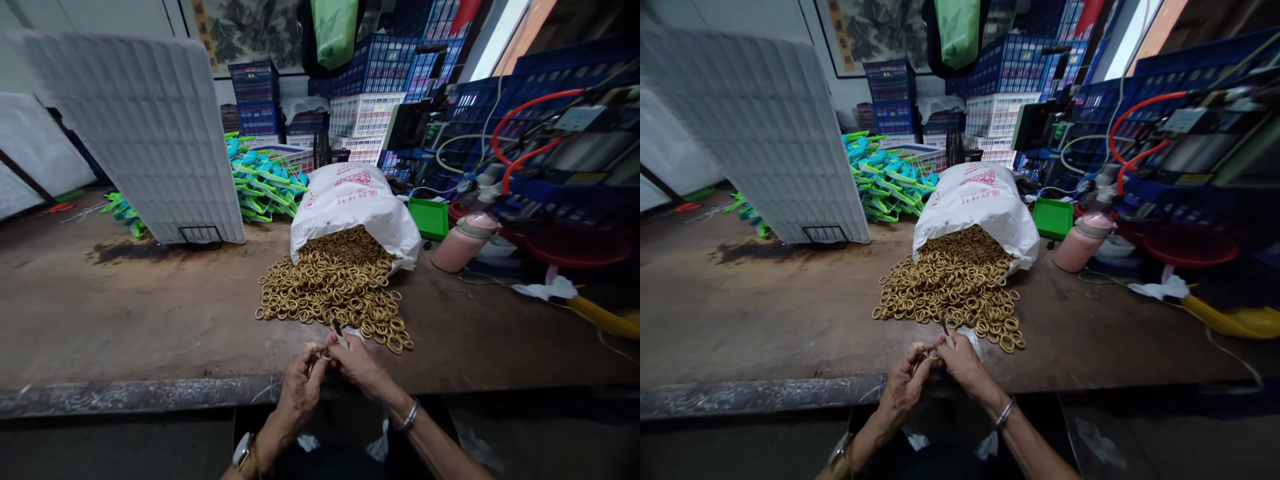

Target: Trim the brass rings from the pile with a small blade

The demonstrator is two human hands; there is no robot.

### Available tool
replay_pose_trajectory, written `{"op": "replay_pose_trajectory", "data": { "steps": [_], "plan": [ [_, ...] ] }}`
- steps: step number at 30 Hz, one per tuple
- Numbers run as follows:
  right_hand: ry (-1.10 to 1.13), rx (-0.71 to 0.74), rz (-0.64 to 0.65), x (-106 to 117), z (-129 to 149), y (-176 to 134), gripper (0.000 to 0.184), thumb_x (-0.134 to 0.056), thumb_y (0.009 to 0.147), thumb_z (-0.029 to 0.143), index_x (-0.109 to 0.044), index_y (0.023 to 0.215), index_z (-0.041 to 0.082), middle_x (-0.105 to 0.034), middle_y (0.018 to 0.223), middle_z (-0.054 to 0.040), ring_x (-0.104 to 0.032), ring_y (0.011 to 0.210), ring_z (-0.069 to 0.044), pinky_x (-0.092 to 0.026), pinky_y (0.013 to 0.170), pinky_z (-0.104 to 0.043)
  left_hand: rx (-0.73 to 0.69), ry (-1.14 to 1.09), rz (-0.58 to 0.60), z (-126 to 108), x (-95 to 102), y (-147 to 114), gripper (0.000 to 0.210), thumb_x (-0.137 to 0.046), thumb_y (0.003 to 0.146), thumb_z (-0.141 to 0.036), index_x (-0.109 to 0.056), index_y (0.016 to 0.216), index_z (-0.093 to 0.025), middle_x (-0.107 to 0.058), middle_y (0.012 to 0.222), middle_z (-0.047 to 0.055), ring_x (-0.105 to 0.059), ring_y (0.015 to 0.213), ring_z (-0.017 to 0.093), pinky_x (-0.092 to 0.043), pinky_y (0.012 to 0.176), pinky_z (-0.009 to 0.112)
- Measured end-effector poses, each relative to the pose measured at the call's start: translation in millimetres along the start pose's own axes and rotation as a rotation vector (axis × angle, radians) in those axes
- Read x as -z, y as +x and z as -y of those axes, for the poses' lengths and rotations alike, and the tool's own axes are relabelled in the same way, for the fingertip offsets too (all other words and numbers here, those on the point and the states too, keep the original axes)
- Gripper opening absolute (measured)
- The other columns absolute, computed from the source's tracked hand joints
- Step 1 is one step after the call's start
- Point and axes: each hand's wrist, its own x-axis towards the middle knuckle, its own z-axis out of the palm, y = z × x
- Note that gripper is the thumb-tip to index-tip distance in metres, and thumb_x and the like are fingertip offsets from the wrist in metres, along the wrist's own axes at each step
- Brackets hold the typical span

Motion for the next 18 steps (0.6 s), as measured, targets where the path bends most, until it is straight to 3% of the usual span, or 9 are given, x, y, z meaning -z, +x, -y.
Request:
{"op": "replay_pose_trajectory", "data": {
  "steps": [4,11,18],
  "plan": [
    [-0.008,-0.016,0.006,-2.5,-1.8,0.6,0.015,-0.045,0.070,0.033,-0.046,0.068,0.019,-0.040,0.047,0.0087,-0.025,0.035,-0.004,-0.018,0.036,-0.018,0.060,-0.062,0.015,-0.1,0.6,0.6,0.020,-0.048,0.080,-0.033,-0.059,0.076,-0.016,-0.059,0.070,0.001,-0.051,0.065,0.013,-0.040,0.064,0.022],
    [-0.225,0.139,-0.104,-6.5,-9.4,8.4,0.016,-0.050,0.067,0.033,-0.048,0.062,0.018,-0.045,0.051,0.0054,-0.040,0.050,-0.008,-0.031,0.048,-0.020,0.405,-0.368,0.050,-2.6,-0.8,2.4,0.032,-0.054,0.074,-0.047,-0.046,0.065,-0.017,-0.039,0.048,-0.007,-0.028,0.038,0.004,-0.022,0.038,0.017],
    [-0.164,0.156,-0.042,-6.2,4.1,3.8,0.017,-0.044,0.069,0.031,-0.046,0.057,0.018,-0.045,0.048,0.0052,-0.039,0.047,-0.009,-0.031,0.049,-0.021,0.460,-0.548,0.103,-2.7,2.0,-1.1,0.028,-0.051,0.077,-0.043,-0.046,0.074,-0.016,-0.039,0.054,-0.007,-0.025,0.038,0.002,-0.016,0.036,0.016]
  ]
}}
